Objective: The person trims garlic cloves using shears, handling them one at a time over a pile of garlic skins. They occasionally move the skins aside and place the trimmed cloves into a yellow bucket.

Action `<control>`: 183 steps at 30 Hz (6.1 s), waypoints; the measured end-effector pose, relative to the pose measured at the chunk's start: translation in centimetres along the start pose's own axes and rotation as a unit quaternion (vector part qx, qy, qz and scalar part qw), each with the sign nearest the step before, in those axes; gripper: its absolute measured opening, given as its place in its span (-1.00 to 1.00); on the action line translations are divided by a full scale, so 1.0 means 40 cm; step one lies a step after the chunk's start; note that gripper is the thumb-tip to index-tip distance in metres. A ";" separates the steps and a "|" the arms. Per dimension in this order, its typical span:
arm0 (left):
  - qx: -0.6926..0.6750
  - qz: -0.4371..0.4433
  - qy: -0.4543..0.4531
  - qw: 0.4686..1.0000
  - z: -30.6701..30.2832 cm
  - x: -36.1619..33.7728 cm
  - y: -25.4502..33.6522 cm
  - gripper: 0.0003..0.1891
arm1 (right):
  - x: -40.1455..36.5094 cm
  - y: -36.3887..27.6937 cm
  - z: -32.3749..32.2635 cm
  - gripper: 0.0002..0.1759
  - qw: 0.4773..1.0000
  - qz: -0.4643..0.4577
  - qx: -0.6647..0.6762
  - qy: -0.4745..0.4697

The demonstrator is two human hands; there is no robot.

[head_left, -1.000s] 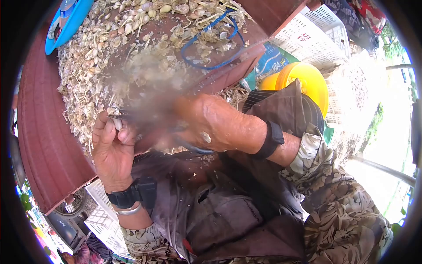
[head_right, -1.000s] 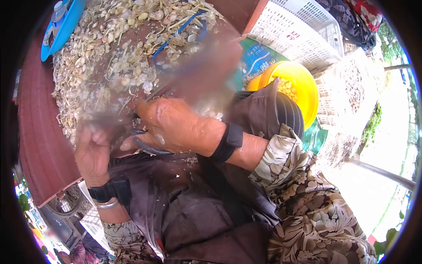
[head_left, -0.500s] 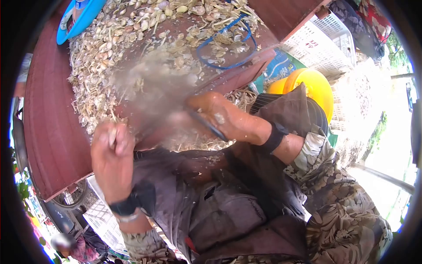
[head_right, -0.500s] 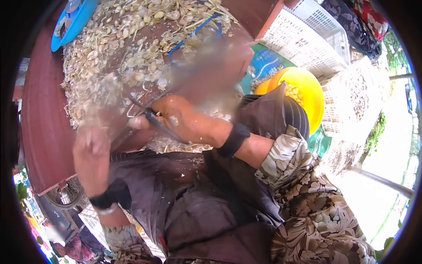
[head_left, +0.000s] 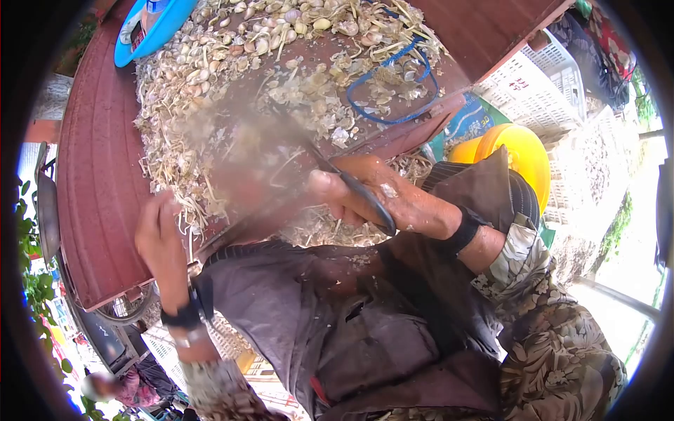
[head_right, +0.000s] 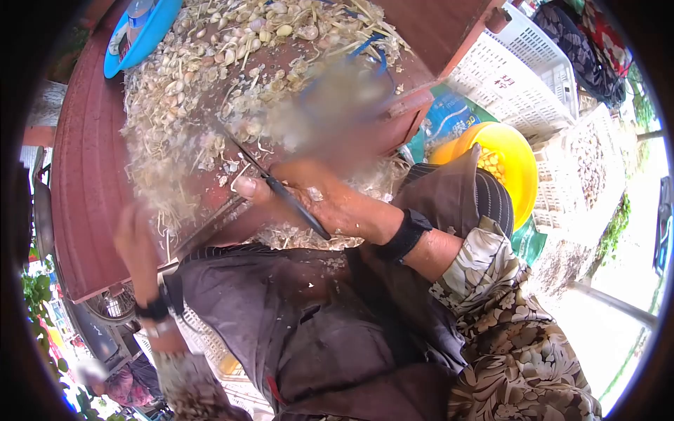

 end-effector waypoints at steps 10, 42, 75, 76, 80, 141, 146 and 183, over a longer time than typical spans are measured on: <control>0.080 0.155 -0.112 0.978 0.246 0.167 -0.158 -0.80 | 0.015 0.019 -0.014 -0.47 0.998 -0.024 -0.059 0.018; -0.566 -0.351 -0.095 0.740 0.158 -0.138 0.160 -0.77 | -0.050 0.035 0.017 -0.73 0.960 -0.202 -0.193 0.029; -0.060 -0.101 -0.055 0.992 0.187 0.133 -0.199 -0.81 | 0.004 0.037 -0.017 -0.66 0.971 -0.132 -0.184 0.072; -0.154 -0.152 -0.042 0.975 0.179 0.121 -0.201 -0.80 | 0.002 0.034 -0.017 -0.67 0.971 -0.142 -0.175 0.074; -0.349 -0.287 -0.049 0.891 0.164 0.068 -0.111 -0.73 | 0.000 0.025 -0.014 -0.72 0.967 -0.160 -0.184 0.073; -0.503 -0.229 -0.040 0.832 0.015 -0.360 0.228 -0.83 | -0.248 -0.053 0.021 -0.50 0.895 -0.250 -0.357 0.096; -0.497 -0.207 -0.066 0.840 -0.004 -0.358 0.222 -0.78 | -0.260 -0.080 0.045 -0.42 0.872 -0.270 -0.400 0.080; -0.152 0.149 -0.094 0.973 0.161 -0.099 0.258 -0.65 | -0.287 -0.054 -0.606 -0.60 0.681 -0.138 -0.685 0.216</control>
Point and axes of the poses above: each hand's wrist, its own x-axis towards the middle knuckle, its own z-axis out of the palm, y = z × x, the point moved 8 cm from there along x, towards the middle knuckle, and after that the axes turned 14 degrees about y, right-handed, at the moved point
